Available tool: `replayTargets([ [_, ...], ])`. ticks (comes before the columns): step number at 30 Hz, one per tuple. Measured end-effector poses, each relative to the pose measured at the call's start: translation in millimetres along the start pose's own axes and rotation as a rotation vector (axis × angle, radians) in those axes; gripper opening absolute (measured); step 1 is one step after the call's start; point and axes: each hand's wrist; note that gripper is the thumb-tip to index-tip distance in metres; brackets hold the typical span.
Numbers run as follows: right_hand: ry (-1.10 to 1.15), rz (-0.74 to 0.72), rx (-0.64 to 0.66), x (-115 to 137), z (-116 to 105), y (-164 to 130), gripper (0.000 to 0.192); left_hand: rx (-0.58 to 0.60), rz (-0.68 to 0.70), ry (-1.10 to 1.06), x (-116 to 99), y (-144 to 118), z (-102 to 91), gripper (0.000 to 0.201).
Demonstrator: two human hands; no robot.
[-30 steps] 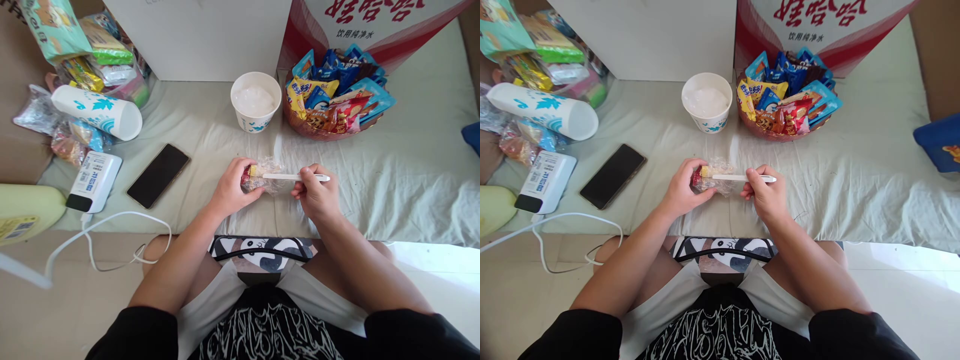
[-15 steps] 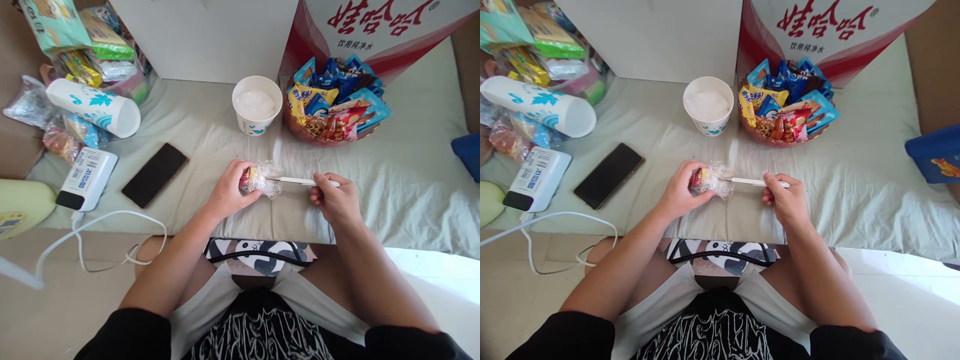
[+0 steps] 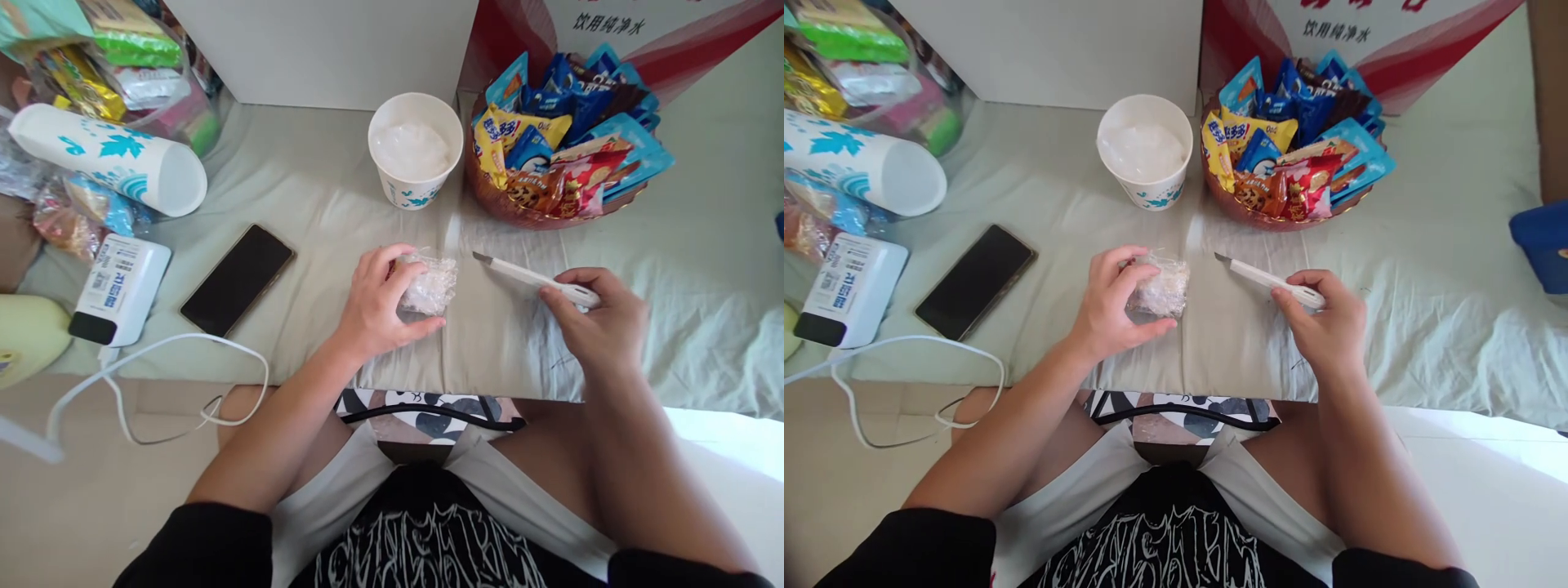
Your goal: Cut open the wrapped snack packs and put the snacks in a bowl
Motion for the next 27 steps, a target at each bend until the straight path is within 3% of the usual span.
replayTargets([
  [3, -0.078, -0.16, 0.039, -17.3, 5.2, 3.2, 0.017, -0.025, -0.087, -0.065, -3.5, 0.9, -2.4, 0.023],
  [7, -0.145, -0.433, -0.014, -26.7, 14.1, 1.9, 0.008, -0.114, -0.309, -0.338, -1.3, 1.2, -10.3, 0.013],
  [10, -0.048, -0.593, 0.003, -8.8, 24.6, -8.8, 0.018, -0.118, -0.495, -0.586, 0.0, 1.1, -12.7, 0.008],
  [14, 0.142, -0.734, 0.253, 26.6, 47.7, -25.4, 0.038, 0.002, -0.676, -0.821, -5.3, 1.8, -11.8, 0.011],
  [18, 0.185, -0.731, 0.298, 40.2, 61.1, -28.6, 0.041, -0.062, -0.688, -0.795, -2.5, 3.9, -10.2, 0.013],
  [21, 0.254, -0.67, 0.258, 32.7, 54.4, -22.7, 0.024, -0.188, -0.663, -0.667, 10.6, 5.5, -11.9, 0.014],
  [27, 0.19, -0.45, 0.034, 5.4, 28.5, -2.8, 0.013, -0.295, -0.588, -0.381, 40.5, 1.3, -21.3, 0.028],
])
Point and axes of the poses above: each hand's wrist, its own y-axis towards the middle knuckle, its own z-axis out of the palm, x = y × z, and after that the axes turned 7 degrees about -x, right-handed
